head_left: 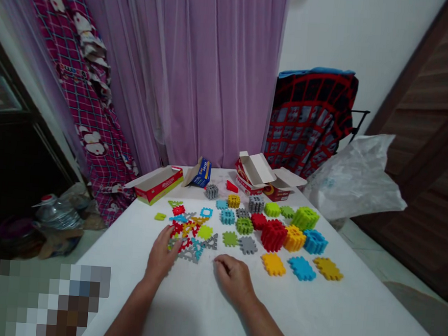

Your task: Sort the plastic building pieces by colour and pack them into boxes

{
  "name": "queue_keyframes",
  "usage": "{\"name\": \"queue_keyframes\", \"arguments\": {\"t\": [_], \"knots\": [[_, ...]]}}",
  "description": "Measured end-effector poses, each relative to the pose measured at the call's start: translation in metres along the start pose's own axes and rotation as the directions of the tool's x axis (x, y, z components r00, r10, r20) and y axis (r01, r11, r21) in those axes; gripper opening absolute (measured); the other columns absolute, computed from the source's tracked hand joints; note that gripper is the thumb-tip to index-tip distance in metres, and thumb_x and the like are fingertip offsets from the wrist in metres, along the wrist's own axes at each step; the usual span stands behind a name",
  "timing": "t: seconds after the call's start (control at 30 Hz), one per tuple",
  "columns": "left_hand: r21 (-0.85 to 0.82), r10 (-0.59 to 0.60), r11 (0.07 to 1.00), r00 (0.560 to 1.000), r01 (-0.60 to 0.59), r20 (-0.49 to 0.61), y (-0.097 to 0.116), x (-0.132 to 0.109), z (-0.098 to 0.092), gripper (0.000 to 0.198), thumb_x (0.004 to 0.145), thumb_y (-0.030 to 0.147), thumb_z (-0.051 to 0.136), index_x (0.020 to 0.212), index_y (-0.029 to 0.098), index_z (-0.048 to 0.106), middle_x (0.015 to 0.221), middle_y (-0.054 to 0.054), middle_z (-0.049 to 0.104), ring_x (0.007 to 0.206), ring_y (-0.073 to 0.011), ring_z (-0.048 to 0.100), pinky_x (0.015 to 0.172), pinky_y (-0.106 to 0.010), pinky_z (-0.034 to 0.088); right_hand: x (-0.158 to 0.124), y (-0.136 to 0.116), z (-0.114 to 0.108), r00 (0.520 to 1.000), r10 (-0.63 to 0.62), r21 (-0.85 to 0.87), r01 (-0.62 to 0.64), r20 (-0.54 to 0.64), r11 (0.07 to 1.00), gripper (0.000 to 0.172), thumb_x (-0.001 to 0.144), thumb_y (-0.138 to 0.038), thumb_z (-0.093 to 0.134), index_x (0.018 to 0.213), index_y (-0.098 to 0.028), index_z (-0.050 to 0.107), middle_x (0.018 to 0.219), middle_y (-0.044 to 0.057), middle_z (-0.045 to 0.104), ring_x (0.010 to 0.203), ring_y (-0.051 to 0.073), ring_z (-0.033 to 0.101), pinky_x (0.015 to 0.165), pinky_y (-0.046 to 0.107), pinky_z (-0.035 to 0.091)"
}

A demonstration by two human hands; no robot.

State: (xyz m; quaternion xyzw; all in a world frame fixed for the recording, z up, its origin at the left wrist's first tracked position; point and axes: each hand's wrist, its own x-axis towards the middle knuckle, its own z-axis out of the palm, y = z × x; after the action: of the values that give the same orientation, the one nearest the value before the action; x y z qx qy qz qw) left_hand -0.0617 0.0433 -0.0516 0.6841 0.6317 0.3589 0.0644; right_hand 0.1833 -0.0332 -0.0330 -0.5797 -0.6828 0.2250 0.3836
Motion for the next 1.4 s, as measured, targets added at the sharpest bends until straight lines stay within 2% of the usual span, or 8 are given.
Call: {"name": "queue_keyframes", "arguments": {"t": [0.2,0.37,0.5,0.7,0.87,1.03,1.2,1.4], "knots": [[-0.176,-0.07,0.982,0.998,0.068,-0.003,-0.016,0.002,-0.008,0.039,0.089,0.043,0.044,0.111,0.023,0.069,0.124,-0.007,0.07,0.117,-0.0219,0.064,0.106,-0.043,0.047,0.003,0.002,0.007,0.999,-0.022,-0.043,0.02,-0.029,0.999,0.029,0.09,-0.027,0.044,0.087,-0.025,0.073,0.081,0.003,0.075,0.077,0.019,0.07,0.072,0.027,0.05],[-0.043,0.036,0.999,0.989,-0.031,0.14,0.0,0.003,-0.005,0.049,0.087,0.047,0.052,0.128,0.023,0.064,0.146,-0.011,0.054,0.139,-0.0297,0.045,0.115,-0.055,0.033,0.018,0.004,0.024,0.94,-0.27,-0.227,0.222,-0.207,0.948,0.036,0.092,-0.025,0.045,0.12,-0.022,0.068,0.118,0.012,0.069,0.112,0.024,0.063,0.097,0.039,0.049],[-0.082,0.071,0.995,0.966,-0.052,0.248,0.009,0.006,-0.009,0.035,0.089,0.047,0.05,0.113,0.032,0.072,0.138,-0.004,0.062,0.136,-0.0277,0.049,0.116,-0.06,0.027,0.028,-0.005,0.033,0.942,-0.332,-0.38,0.293,-0.04,0.877,0.043,0.089,-0.031,0.059,0.131,-0.024,0.062,0.141,0.014,0.055,0.133,0.033,0.046,0.107,0.053,0.039],[-0.239,-0.013,0.97,0.991,0.046,0.136,0.001,0.007,-0.012,0.049,0.091,0.054,0.041,0.063,0.025,0.069,0.105,-0.004,0.077,0.111,-0.0225,0.067,0.108,-0.043,0.045,0.028,-0.012,0.033,0.952,-0.295,-0.325,0.305,0.081,0.895,0.027,0.09,-0.034,0.062,0.115,-0.028,0.069,0.13,0.008,0.065,0.127,0.03,0.052,0.108,0.051,0.036],[-0.17,-0.128,0.976,0.99,0.137,0.067,-0.009,0.017,-0.011,0.049,0.095,0.052,0.035,0.099,0.02,0.072,0.112,-0.007,0.075,0.104,-0.0208,0.07,0.092,-0.036,0.055,0.028,-0.005,0.032,0.943,-0.333,-0.247,0.317,-0.024,0.916,0.02,0.091,-0.029,0.058,0.107,-0.024,0.07,0.118,0.008,0.07,0.12,0.027,0.057,0.106,0.048,0.037],[-0.009,-0.087,0.996,0.993,0.089,0.082,-0.011,0.065,-0.006,0.042,0.092,0.035,0.042,0.124,0.019,0.064,0.132,-0.007,0.067,0.123,-0.0209,0.06,0.107,-0.036,0.045,0.031,0.002,0.033,0.941,-0.311,-0.183,0.286,-0.131,0.941,0.02,0.094,-0.026,0.05,0.1,-0.024,0.069,0.109,0.007,0.073,0.112,0.024,0.061,0.098,0.043,0.043],[0.189,-0.015,0.982,0.975,-0.028,0.222,-0.003,0.116,0.0,0.041,0.083,0.029,0.058,0.123,0.024,0.066,0.139,-0.007,0.061,0.137,-0.0298,0.047,0.118,-0.051,0.026,0.032,0.004,0.034,0.93,-0.324,-0.146,0.302,-0.172,0.942,0.019,0.094,-0.025,0.051,0.096,-0.024,0.07,0.105,0.006,0.073,0.11,0.024,0.062,0.096,0.041,0.044],[0.323,0.002,0.938,0.934,-0.125,0.357,-0.005,0.127,-0.014,0.026,0.087,0.029,0.052,0.097,0.027,0.075,0.11,-0.007,0.076,0.111,-0.0267,0.065,0.106,-0.044,0.038,0.033,0.005,0.035,0.927,-0.315,-0.119,0.296,-0.201,0.948,0.018,0.094,-0.024,0.051,0.095,-0.024,0.069,0.104,0.006,0.074,0.108,0.024,0.063,0.094,0.041,0.045]]}}
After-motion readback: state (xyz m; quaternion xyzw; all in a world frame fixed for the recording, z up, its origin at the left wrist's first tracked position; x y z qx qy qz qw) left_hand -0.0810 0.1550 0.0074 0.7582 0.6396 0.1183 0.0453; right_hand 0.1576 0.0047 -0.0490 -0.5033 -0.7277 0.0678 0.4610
